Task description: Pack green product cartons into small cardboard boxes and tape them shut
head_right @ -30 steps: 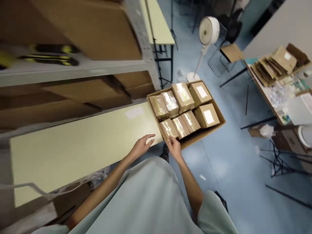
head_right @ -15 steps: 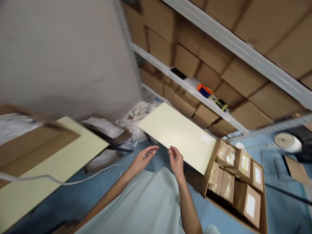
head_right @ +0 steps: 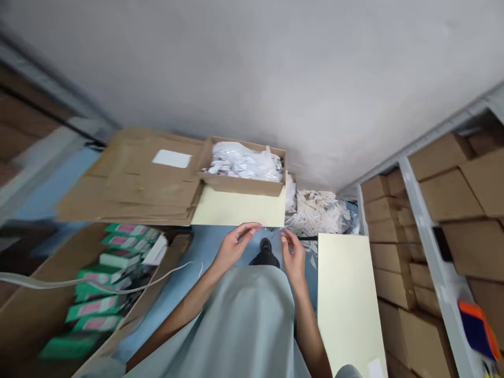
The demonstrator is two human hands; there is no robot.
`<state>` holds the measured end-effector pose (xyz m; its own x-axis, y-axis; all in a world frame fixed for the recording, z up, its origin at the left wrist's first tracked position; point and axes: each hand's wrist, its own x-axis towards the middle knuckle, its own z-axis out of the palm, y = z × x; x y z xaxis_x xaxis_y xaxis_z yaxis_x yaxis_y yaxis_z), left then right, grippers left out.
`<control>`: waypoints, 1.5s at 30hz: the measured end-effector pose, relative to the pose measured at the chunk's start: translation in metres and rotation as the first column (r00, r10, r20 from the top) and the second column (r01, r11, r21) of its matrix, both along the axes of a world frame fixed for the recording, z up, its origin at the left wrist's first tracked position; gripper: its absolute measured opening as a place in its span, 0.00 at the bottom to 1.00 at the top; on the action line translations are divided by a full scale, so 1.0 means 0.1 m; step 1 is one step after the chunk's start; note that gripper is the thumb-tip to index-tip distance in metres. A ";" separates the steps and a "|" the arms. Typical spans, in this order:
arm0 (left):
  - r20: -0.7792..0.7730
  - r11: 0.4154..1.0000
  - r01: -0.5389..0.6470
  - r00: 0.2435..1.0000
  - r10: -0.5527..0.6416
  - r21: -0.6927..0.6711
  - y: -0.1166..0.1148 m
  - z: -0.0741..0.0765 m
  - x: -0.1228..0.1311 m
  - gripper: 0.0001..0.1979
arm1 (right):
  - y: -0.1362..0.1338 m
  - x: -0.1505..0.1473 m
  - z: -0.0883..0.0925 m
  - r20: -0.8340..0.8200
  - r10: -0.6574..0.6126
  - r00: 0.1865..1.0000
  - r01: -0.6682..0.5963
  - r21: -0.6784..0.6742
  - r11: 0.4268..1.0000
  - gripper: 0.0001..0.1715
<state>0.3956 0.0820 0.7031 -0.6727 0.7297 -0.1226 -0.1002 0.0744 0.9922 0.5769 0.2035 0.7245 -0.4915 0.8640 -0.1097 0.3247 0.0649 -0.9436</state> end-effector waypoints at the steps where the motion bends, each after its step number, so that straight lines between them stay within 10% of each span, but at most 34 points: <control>1: -0.009 0.997 -0.077 0.997 0.077 -0.021 -0.08 0.01 -0.14 0.29 | 0.09 -0.19 -0.01 0.018 0.064 0.998 -0.064 -0.001 0.998 0.34; 8: -0.165 0.791 -0.585 0.811 0.562 -0.182 -0.90 0.20 -0.88 0.33 | 0.44 -1.61 0.05 0.016 0.536 0.844 -0.535 -0.032 0.844 0.29; 15: -0.249 0.520 -0.813 0.578 0.777 -0.263 -1.24 0.27 -0.72 0.31 | 0.19 -2.81 0.20 -0.159 0.844 0.513 -0.858 -0.071 0.508 0.25; 21: -0.151 0.544 -0.790 0.597 0.788 -0.281 -1.31 0.40 -0.46 0.19 | -0.71 -3.40 0.20 -0.224 0.956 0.190 -0.979 -0.120 0.167 0.29; 27: -0.170 0.593 -0.775 0.629 0.758 -0.220 -1.67 0.34 -0.54 0.10 | -2.11 -3.79 -0.33 -0.247 0.968 -0.037 -0.966 -0.239 -0.098 0.37; 32: -0.190 0.514 -0.826 0.557 0.809 -0.234 -2.38 -0.02 -0.87 0.08 | -3.08 -4.12 -0.76 -0.133 0.987 -0.092 -0.949 -0.288 -0.127 0.39; 45: -0.177 0.618 -0.730 0.676 0.715 -0.290 -4.37 -0.72 -2.00 0.07 | -4.81 -5.13 -1.68 0.103 0.994 0.048 -0.895 -0.438 0.088 0.37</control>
<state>0.1956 -0.3549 0.6312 -0.9757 -0.0699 -0.2078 -0.2192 0.2976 0.9292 0.0638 -0.2776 0.5562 -0.7479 -0.4042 -0.5265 0.3764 0.3952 -0.8380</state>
